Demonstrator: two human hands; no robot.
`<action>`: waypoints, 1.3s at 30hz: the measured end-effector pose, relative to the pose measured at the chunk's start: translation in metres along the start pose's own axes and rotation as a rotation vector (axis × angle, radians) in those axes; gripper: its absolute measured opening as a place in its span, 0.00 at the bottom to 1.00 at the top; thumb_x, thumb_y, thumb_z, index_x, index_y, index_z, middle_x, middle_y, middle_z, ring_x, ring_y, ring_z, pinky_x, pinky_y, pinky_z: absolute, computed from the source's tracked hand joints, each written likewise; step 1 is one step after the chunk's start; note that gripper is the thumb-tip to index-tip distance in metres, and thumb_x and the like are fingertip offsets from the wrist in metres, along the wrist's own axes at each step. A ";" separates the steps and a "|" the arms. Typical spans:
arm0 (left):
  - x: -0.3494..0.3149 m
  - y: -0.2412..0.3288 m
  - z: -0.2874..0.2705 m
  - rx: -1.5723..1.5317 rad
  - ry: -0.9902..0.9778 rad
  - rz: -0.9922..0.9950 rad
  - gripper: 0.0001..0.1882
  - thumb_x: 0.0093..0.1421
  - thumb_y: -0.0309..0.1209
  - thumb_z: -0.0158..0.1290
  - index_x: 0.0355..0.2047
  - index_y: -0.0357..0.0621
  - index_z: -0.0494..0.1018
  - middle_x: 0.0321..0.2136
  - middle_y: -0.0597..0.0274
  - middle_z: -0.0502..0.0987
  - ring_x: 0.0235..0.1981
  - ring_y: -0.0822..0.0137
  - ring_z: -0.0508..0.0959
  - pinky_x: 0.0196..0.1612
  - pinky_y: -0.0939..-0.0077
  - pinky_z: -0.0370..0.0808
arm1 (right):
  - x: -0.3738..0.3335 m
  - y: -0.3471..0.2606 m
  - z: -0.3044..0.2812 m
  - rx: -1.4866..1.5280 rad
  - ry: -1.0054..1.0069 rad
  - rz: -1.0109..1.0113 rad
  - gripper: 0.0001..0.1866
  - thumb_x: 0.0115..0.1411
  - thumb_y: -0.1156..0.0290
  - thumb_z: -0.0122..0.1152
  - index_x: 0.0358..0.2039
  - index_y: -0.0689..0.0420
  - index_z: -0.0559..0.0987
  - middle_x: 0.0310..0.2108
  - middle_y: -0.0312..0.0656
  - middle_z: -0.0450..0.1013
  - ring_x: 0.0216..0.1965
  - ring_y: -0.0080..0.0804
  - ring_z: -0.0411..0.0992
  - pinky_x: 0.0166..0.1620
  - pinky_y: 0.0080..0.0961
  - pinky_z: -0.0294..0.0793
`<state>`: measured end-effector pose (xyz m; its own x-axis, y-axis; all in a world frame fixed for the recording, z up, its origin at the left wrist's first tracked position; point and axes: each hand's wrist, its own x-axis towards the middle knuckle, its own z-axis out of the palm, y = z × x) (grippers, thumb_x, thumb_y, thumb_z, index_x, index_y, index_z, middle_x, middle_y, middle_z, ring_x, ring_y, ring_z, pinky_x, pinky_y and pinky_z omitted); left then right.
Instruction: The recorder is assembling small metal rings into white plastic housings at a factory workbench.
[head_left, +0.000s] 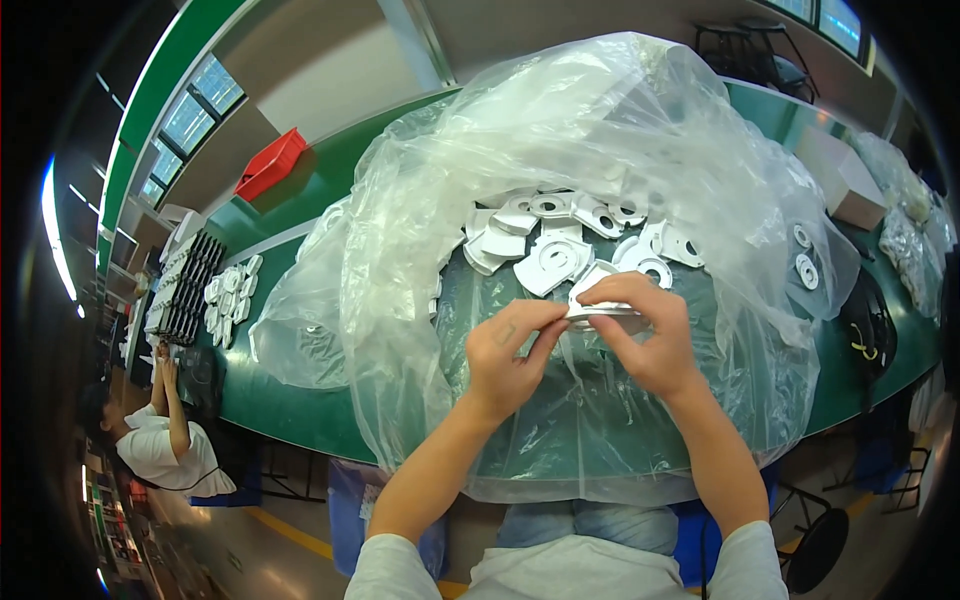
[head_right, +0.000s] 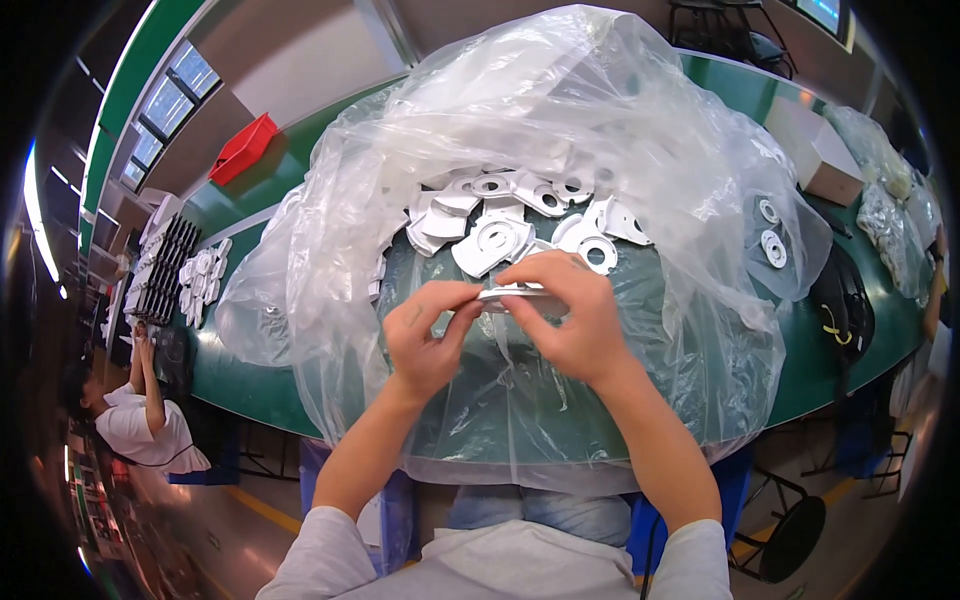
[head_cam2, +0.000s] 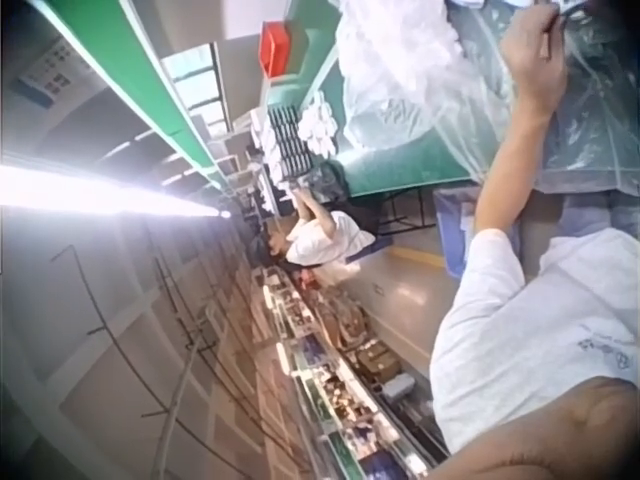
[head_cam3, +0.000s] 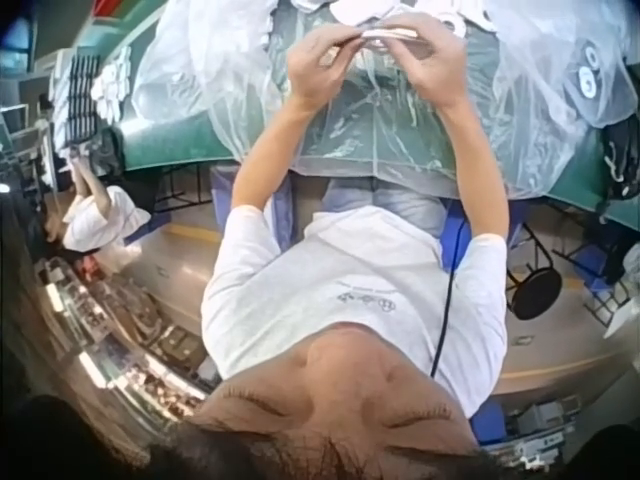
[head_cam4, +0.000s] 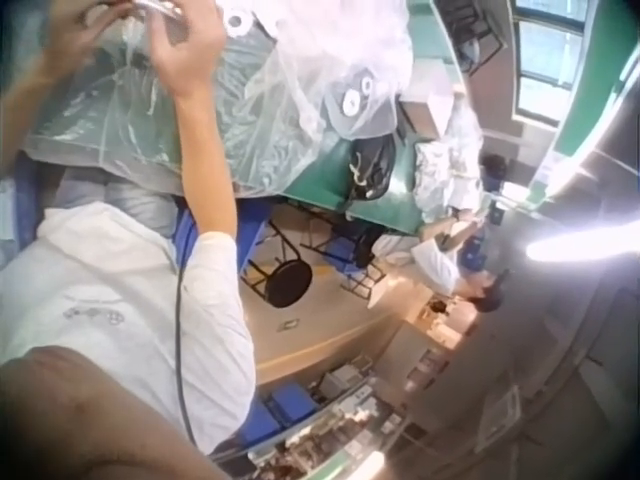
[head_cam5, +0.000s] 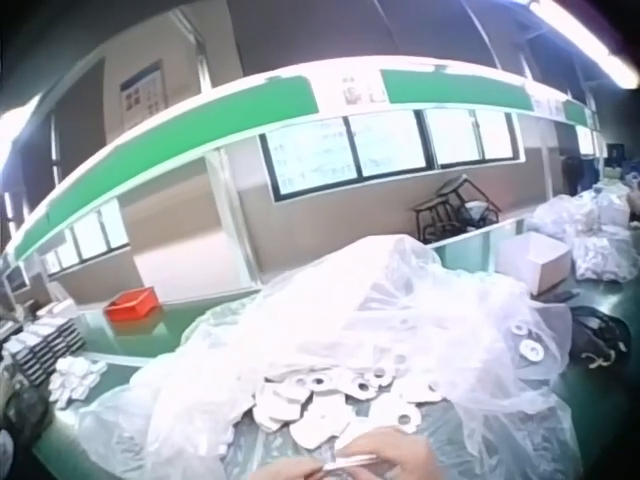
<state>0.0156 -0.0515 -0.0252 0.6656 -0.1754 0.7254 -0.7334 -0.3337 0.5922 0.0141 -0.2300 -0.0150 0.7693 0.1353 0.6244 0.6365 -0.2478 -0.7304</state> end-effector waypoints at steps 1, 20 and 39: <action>0.001 0.002 -0.002 0.062 0.020 0.113 0.10 0.47 0.16 0.58 0.32 0.37 0.75 0.27 0.57 0.77 0.25 0.63 0.78 0.26 0.77 0.73 | 0.000 -0.002 0.001 -0.002 -0.004 -0.002 0.08 0.44 0.79 0.63 0.29 0.59 0.78 0.31 0.38 0.76 0.37 0.37 0.73 0.39 0.25 0.70; -0.001 0.032 -0.024 0.243 -0.048 0.490 0.15 0.45 0.19 0.61 0.35 0.37 0.73 0.32 0.52 0.77 0.34 0.55 0.80 0.35 0.71 0.80 | -0.007 -0.027 -0.004 -0.200 0.079 -0.549 0.06 0.46 0.71 0.66 0.26 0.52 0.79 0.31 0.31 0.76 0.32 0.27 0.74 0.50 0.45 0.66; 0.001 0.011 -0.013 -0.079 -0.025 -0.072 0.08 0.48 0.19 0.58 0.30 0.37 0.75 0.23 0.60 0.75 0.21 0.69 0.73 0.25 0.80 0.69 | -0.013 -0.007 0.007 0.451 -0.192 0.370 0.07 0.59 0.74 0.51 0.36 0.62 0.74 0.32 0.38 0.73 0.34 0.20 0.69 0.40 0.17 0.67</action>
<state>0.0065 -0.0434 -0.0130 0.7194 -0.1771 0.6717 -0.6916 -0.2724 0.6689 0.0003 -0.2229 -0.0200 0.9134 0.2985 0.2766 0.2539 0.1131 -0.9606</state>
